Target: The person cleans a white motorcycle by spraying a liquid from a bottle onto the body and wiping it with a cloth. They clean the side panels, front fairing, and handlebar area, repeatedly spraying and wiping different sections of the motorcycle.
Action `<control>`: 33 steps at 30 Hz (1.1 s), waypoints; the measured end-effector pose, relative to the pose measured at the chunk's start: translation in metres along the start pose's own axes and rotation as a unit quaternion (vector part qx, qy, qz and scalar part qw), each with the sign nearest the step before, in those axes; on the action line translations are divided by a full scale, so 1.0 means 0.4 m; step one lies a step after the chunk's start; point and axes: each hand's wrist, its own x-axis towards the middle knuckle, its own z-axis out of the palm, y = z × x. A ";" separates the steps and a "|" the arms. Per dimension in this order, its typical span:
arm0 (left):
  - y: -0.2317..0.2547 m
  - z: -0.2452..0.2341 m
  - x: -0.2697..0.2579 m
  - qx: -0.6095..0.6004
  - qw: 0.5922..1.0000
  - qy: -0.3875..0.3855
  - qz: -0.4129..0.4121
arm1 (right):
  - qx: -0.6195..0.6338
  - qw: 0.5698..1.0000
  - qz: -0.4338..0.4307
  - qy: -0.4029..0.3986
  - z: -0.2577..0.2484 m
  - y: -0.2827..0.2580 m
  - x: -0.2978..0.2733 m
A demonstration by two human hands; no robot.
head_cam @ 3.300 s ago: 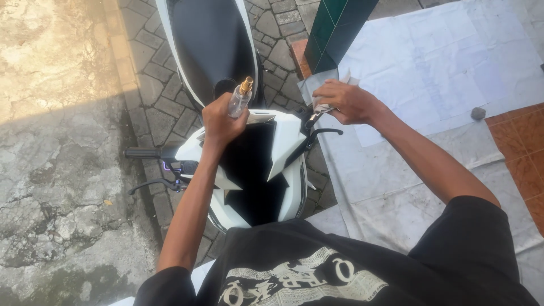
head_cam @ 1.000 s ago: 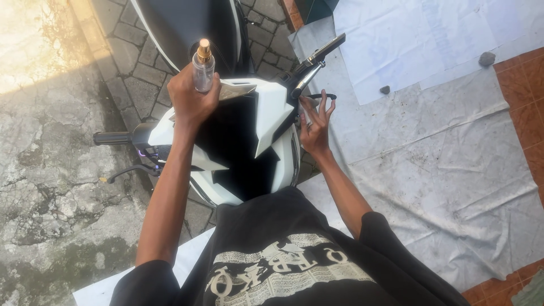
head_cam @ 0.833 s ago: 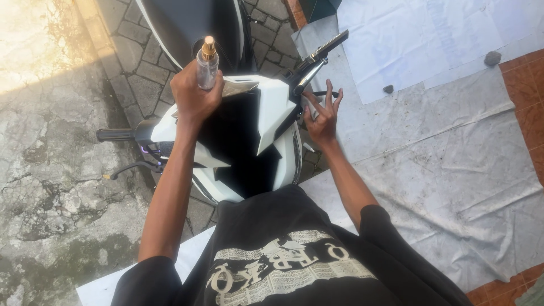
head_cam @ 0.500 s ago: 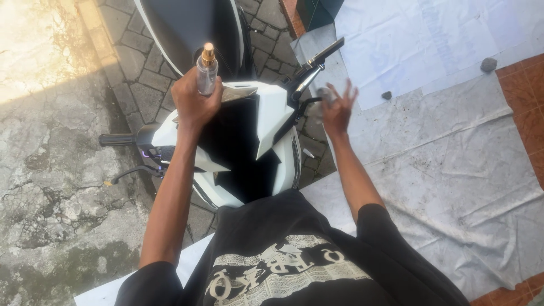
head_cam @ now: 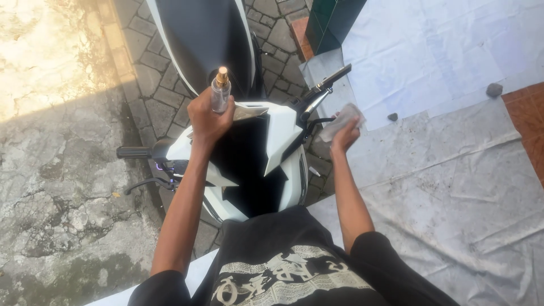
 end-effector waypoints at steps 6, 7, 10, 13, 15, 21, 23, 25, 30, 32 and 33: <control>0.001 -0.004 0.004 0.006 1.000 0.006 -0.012 | 0.129 0.976 0.140 0.103 -0.041 -0.111 -0.148; 0.002 -0.007 0.003 0.004 1.000 0.007 -0.013 | 0.128 0.977 0.138 0.104 -0.041 -0.111 -0.166; 0.002 -0.007 0.006 -0.004 1.000 0.004 -0.014 | 0.159 0.963 0.172 0.136 -0.026 -0.119 -0.219; 0.003 -0.006 0.002 -0.002 1.000 0.012 -0.018 | 0.147 0.966 0.174 0.119 0.025 -0.122 -0.257; 0.014 -0.009 0.007 -0.007 1.000 0.011 -0.025 | 0.119 0.975 0.172 0.074 0.083 -0.114 -0.248; -0.003 0.000 -0.005 0.026 0.999 0.018 -0.031 | -0.013 0.989 0.131 0.065 0.161 -0.030 -0.192; 0.003 -0.004 0.004 0.022 0.999 0.023 -0.035 | -0.017 0.990 0.128 0.054 0.138 0.019 -0.181; 0.003 -0.002 0.005 0.016 0.999 0.025 -0.042 | -0.026 0.991 0.126 0.047 0.133 0.025 -0.185; -0.003 -0.001 -0.008 0.029 0.998 0.017 -0.050 | 0.009 0.989 0.129 0.078 0.140 -0.027 -0.204; -0.022 0.003 -0.018 0.032 0.998 0.020 -0.054 | 0.058 0.981 0.156 0.104 0.114 -0.079 -0.192; -0.028 0.008 -0.029 0.028 0.997 0.015 -0.065 | 0.097 0.968 0.184 0.140 0.091 -0.103 -0.185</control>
